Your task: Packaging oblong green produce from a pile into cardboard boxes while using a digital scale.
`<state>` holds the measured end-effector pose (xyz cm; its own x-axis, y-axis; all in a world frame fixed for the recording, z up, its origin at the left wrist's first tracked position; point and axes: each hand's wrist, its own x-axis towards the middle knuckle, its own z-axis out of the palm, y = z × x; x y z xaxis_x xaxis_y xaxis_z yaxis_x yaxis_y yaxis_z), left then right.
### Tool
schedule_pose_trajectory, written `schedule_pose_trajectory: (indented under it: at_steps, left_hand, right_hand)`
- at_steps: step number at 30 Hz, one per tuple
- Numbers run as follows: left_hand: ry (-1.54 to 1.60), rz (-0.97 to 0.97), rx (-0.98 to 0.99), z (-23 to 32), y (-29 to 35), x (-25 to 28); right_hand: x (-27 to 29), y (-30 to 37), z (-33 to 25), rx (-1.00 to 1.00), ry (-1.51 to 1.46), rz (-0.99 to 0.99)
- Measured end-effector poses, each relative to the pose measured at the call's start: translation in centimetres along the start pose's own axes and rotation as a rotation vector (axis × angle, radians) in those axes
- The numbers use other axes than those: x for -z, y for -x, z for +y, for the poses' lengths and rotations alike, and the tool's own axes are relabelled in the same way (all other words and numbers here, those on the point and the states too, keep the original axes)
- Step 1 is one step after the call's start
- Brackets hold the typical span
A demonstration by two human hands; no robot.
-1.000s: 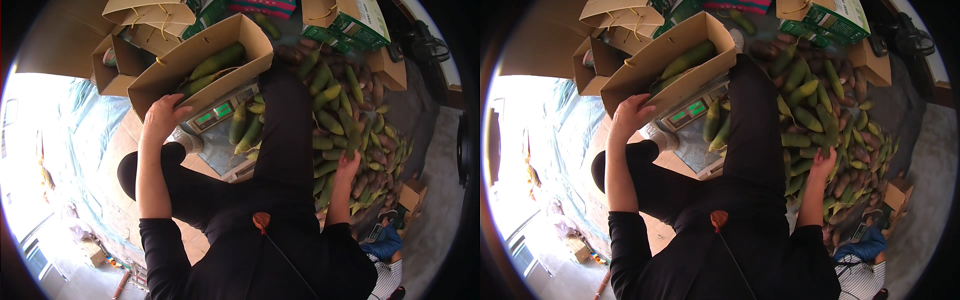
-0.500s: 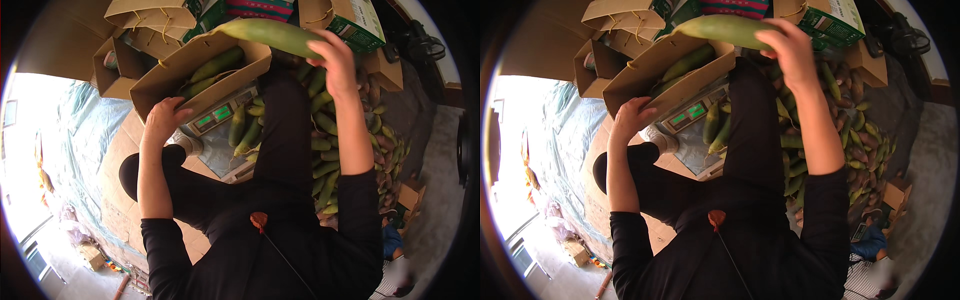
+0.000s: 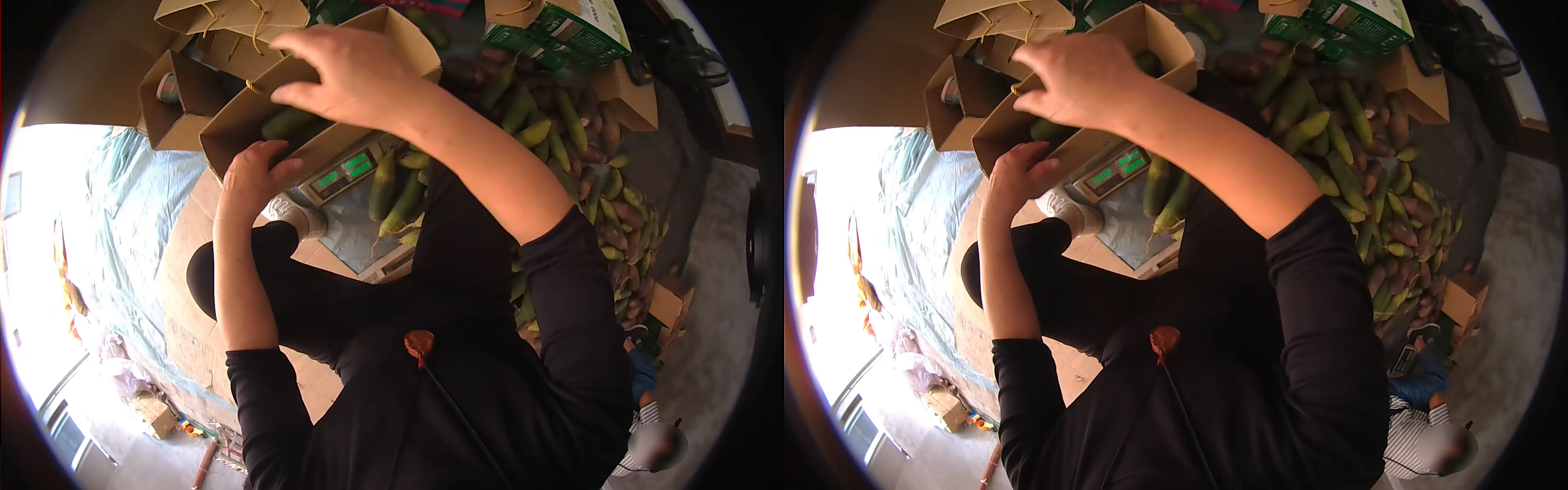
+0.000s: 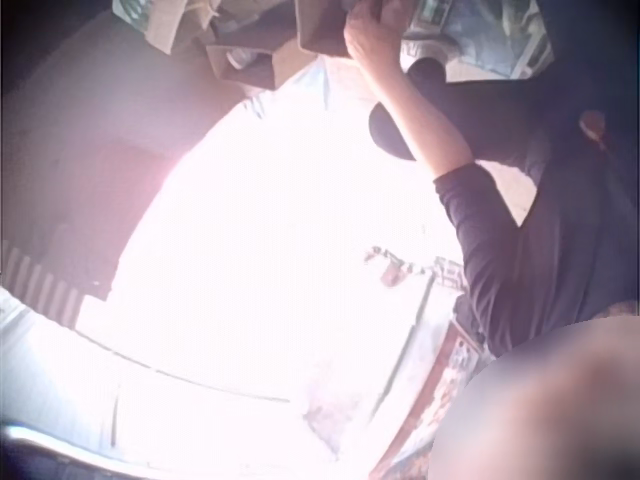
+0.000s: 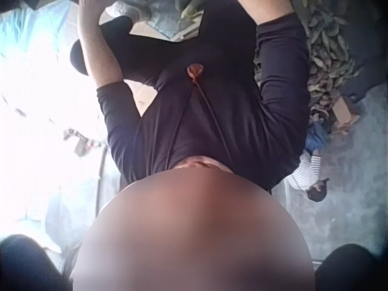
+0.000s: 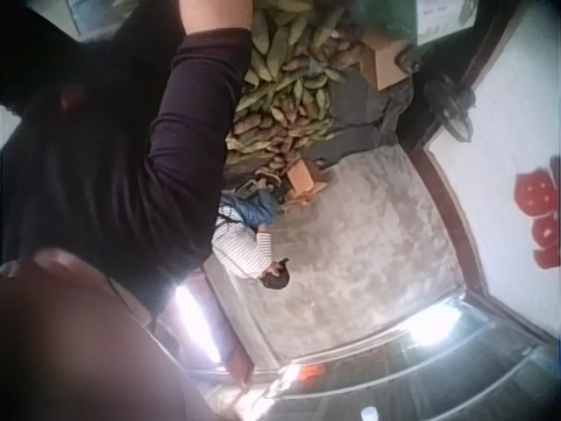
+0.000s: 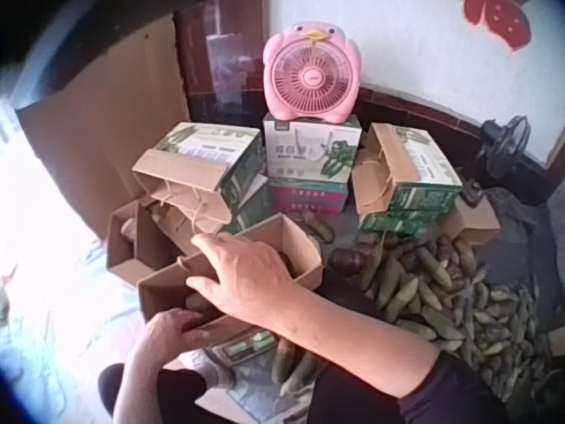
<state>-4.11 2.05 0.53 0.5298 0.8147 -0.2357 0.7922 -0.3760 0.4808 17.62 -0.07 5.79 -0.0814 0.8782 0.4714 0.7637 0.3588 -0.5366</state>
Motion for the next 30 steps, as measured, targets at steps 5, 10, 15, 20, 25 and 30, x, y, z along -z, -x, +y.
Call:
schedule_pose_trajectory:
  at_steps: [5,10,15,20,25,30]
  left_hand:
    - [0.042,0.063,0.008,-0.4,0.2,0.0]
    - [0.113,0.177,-0.008,-0.7,0.0,0.2]
    - [0.075,0.494,-0.089,-2.5,-0.8,0.2]
    - [0.103,0.71,0.017,-3.3,-1.4,1.0]
    - [0.124,0.748,0.23,-4.4,-1.1,0.9]
    - [0.297,0.674,0.392,-6.5,-1.0,0.0]
  right_hand:
    - [3.5,3.3,6.1,-0.346,-0.152,-0.014]
    - [7.8,8.6,13.8,-0.54,-0.059,0.113]
    - [10.1,13.6,18.7,-0.736,0.057,0.1]
    - [10.1,15.4,20.7,-0.889,0.026,0.057]
    - [8.7,12.2,18.9,-0.867,-0.178,0.052]
    - [7.2,8.6,17.2,-0.813,-0.329,0.06]
